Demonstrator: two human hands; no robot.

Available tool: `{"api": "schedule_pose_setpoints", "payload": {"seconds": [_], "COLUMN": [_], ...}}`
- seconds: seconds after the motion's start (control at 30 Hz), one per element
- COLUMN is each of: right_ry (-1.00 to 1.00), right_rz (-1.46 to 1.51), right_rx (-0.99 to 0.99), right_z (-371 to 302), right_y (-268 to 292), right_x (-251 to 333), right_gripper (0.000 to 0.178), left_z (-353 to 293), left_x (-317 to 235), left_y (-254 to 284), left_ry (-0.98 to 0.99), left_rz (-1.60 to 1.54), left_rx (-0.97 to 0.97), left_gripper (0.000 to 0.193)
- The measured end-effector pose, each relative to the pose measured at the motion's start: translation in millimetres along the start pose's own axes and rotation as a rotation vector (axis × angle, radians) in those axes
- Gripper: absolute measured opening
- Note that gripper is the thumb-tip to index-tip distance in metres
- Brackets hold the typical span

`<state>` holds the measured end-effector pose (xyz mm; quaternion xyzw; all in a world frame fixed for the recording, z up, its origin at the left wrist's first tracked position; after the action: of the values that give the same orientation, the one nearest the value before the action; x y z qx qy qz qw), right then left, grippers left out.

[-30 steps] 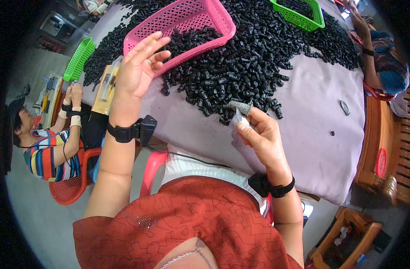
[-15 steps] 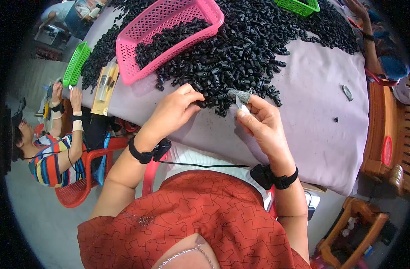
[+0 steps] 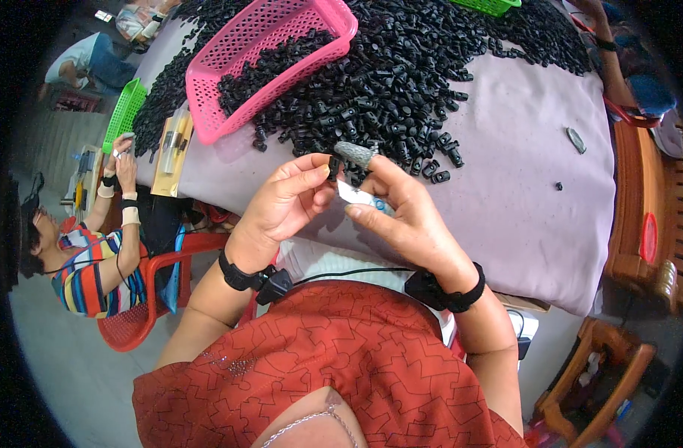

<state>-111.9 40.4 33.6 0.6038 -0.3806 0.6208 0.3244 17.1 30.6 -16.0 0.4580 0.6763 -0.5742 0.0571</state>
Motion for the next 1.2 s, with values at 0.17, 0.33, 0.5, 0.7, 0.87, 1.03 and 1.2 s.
{"api": "schedule_pose_setpoints", "payload": {"seconds": [0.17, 0.33, 0.5, 0.7, 0.87, 1.03, 1.2], "right_ry": [0.01, 0.008, 0.042, 0.014, -0.053, 0.028, -0.105], "right_rz": [0.016, 0.028, 0.007, 0.046, 0.041, 0.024, 0.088], "right_rx": [0.023, 0.032, 0.007, 0.01, 0.011, 0.034, 0.069], "right_z": [2, 2, 3, 2, 2, 1, -1], "right_y": [-6, -7, -5, -5, -3, -5, -5], "right_x": [-7, -7, -8, -9, -15, -13, -15], "right_gripper": [0.051, 0.049, 0.048, 0.049, 0.05, 0.049, 0.05], "left_z": [-1, -3, -4, -5, -8, -9, -9], "left_x": [3, 5, 9, 14, 15, 17, 21], "left_y": [-7, 0, -2, 2, 0, 0, 2], "left_ry": [0.012, 0.018, 0.051, 0.032, 0.029, 0.036, 0.063], "left_rz": [-0.09, -0.128, -0.152, -0.065, -0.069, -0.089, -0.095], "left_rx": [0.023, 0.005, 0.015, -0.039, -0.026, -0.026, -0.029], "left_gripper": [0.016, 0.014, 0.016, 0.022, 0.021, 0.02, 0.018]}}
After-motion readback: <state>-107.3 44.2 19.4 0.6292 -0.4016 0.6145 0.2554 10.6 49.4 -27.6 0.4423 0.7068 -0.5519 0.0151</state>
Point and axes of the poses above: each hand's wrist, its own z-axis towards the middle knuckle, its own y-axis out of the back of the hand, x = y × z, the point moved 9 cm from there along z, towards the middle knuckle, and after that the axes turned 4 degrees about -z, right-handed, at the moved point
